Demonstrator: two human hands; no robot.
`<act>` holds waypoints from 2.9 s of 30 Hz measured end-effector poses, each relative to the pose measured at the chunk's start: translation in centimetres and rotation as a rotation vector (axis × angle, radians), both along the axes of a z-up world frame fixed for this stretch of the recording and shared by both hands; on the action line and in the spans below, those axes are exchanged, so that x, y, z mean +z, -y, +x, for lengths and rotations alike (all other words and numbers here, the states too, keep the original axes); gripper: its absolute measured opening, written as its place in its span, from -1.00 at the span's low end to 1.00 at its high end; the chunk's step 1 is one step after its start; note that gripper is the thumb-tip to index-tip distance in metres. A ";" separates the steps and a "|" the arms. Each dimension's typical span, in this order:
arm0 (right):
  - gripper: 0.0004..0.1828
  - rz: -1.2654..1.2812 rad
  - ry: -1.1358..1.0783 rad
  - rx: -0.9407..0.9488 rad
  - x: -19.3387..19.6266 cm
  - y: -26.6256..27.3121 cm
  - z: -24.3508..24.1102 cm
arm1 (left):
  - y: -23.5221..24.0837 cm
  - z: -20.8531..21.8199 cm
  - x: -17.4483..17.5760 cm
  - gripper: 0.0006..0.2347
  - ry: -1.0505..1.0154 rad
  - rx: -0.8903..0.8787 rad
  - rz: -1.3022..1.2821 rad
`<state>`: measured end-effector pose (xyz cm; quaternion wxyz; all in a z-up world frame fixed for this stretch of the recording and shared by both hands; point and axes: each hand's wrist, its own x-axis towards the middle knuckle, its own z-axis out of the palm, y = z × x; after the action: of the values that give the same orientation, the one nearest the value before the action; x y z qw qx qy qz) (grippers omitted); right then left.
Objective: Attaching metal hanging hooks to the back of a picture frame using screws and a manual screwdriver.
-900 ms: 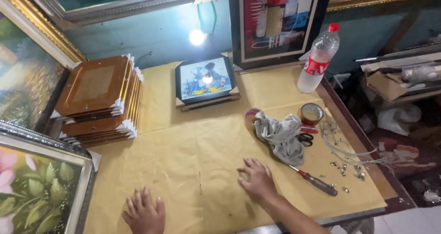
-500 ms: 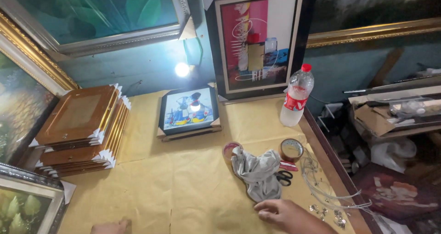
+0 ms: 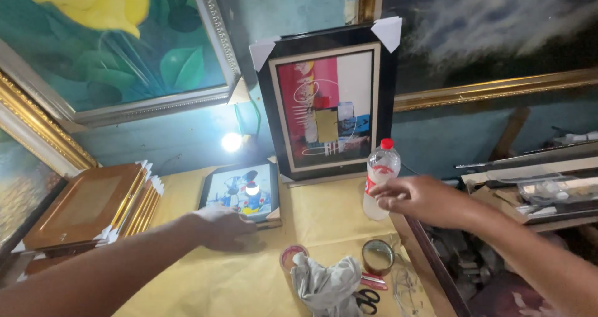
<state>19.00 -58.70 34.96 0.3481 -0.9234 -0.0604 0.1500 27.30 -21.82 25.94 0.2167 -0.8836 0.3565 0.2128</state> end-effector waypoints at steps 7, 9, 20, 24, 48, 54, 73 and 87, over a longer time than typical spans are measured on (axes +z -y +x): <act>-0.42 0.241 0.082 -0.171 4.2 2.9 6.6 | 3.1 11.6 7.2 -0.49 0.352 0.172 -0.171; -0.43 0.397 0.132 -0.209 3.5 4.9 10.5 | 3.8 14.4 8.6 -0.44 0.522 0.295 -0.277; -0.11 0.459 0.307 -0.485 1.7 5.0 25.1 | 8.3 25.5 9.5 -0.21 0.561 0.864 -1.276; 0.00 0.342 0.412 -0.576 -0.1 5.8 28.3 | 10.6 27.2 7.6 -0.36 0.626 1.031 -1.420; -0.41 0.479 0.511 -0.634 -9.7 9.5 29.2 | 8.1 24.2 -2.1 -0.76 0.464 0.986 -1.359; -0.57 0.720 0.608 -0.660 -5.5 7.8 24.2 | 7.8 13.9 4.6 -0.72 0.474 0.889 -1.540; -0.58 0.693 0.777 -0.522 4.9 -8.8 12.8 | -9.2 0.3 13.0 -0.74 0.650 0.786 -1.896; -0.33 1.319 0.280 -0.755 -1.6 -28.2 -0.9 | -22.8 -10.4 5.5 -0.75 0.443 1.036 -1.935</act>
<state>18.06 -30.48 33.32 0.8430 -0.4933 0.1381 -0.1641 16.93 1.02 31.45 -0.6179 -0.7399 -0.0856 -0.2516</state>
